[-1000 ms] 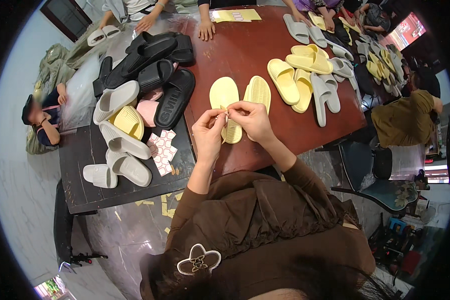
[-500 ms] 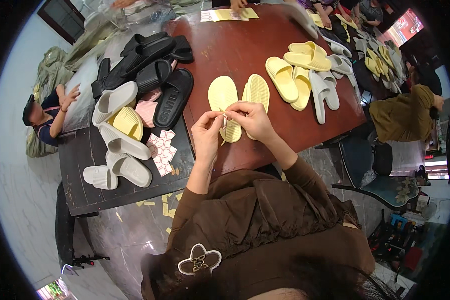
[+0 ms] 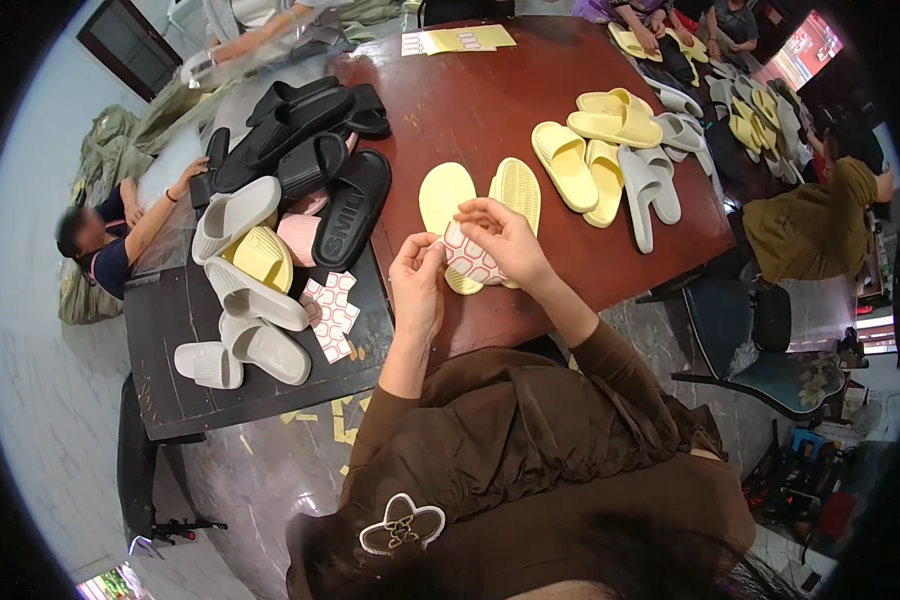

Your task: The person peels stickers from sticker sheets and applies them to the soles of slippers by hand.

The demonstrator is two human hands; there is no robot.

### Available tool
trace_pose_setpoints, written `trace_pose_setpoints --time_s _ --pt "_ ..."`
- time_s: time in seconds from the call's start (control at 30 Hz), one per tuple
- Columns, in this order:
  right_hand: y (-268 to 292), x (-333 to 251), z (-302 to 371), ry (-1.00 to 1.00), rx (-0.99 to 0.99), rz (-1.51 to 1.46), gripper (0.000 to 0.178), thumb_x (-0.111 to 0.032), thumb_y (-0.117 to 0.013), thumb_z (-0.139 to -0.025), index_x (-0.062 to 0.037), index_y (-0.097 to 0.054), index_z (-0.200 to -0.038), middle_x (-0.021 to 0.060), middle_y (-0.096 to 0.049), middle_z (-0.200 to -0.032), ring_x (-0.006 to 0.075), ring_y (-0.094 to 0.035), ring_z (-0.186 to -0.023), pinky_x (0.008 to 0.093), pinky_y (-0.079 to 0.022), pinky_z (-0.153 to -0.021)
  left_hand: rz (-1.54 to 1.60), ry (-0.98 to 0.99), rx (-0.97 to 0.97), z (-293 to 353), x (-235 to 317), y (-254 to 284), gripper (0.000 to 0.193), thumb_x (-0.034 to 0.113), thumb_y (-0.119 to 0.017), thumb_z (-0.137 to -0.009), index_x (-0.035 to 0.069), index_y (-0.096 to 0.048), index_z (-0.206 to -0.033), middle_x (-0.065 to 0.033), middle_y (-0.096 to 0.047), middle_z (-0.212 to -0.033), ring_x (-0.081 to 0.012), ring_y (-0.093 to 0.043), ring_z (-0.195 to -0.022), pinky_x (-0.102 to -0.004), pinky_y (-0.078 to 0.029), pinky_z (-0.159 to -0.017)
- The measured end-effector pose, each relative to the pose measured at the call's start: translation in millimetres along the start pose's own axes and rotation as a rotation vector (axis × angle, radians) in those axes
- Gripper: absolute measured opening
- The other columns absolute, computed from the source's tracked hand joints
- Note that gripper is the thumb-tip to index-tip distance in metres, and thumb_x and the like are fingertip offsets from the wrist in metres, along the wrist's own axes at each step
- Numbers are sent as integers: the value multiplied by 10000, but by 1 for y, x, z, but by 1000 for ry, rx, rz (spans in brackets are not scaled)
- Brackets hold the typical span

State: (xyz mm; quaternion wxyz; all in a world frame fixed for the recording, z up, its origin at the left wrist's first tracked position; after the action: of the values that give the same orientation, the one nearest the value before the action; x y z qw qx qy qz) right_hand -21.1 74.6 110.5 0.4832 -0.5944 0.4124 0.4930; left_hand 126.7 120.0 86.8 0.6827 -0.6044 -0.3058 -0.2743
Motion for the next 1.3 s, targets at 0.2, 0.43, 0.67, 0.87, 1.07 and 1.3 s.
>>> trace_pose_setpoints --time_s 0.2,0.43,0.67,0.87,1.07,1.3 --pt "3 1 -1 -14 -66 81 151 -14 -685 -905 49 -706 -1041 61 -723 -917 84 -666 -820 234 -544 -726 -93 -13 41 -1 5 -4 28 15 -612 -947 3 -627 -967 7 -616 -851 -35 -526 -711 -166 -422 -636" --pt "-3 -22 5 5 -148 181 157 -27 -687 -904 54 -716 -1035 74 -735 -909 83 -666 -824 237 -542 -736 -147 -25 58 0 0 10 25 31 -598 -951 14 -615 -954 18 -588 -823 -29 -499 -690 -170 -406 -623" --pt "13 -15 11 -208 -193 194 249 -57 -685 -914 82 -692 -1121 105 -734 -975 115 -676 -886 250 -535 -799 58 -105 243 -4 6 26 32 56 -535 -999 42 -558 -981 -16 -604 -876 -84 -608 -781 -249 -529 -731" --pt "17 -3 22 -290 -179 -4 281 -38 -698 -903 80 -674 -1157 82 -722 -950 90 -660 -818 230 -526 -723 208 -206 258 -15 17 36 33 63 -506 -1012 42 -530 -1005 -43 -612 -870 -122 -618 -787 -300 -554 -750" --pt "32 -12 13 -11 75 -90 236 -60 -641 -955 41 -691 -1162 28 -709 -972 66 -632 -880 219 -506 -774 89 28 181 -3 -2 27 69 37 -575 -940 56 -558 -876 -45 -627 -908 -149 -620 -855 -360 -536 -788" --pt "31 -45 19 229 -189 552 257 -72 -676 -898 -1 -702 -1143 134 -736 -976 166 -694 -885 300 -533 -811 -364 -88 157 3 7 24 269 31 -600 -933 18 -579 -1201 -70 -605 -1129 -118 -582 -942 -237 -471 -818"
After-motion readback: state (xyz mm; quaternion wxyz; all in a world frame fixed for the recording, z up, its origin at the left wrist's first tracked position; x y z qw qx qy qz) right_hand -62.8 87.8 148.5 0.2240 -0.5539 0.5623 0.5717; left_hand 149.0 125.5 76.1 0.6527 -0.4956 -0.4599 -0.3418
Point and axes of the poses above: each hand's wrist, its own z-axis away from the middle knuckle, its own y-axis out of the back of the hand, x = y × z, the point moved 5 cm from there along -z, towards the middle knuckle
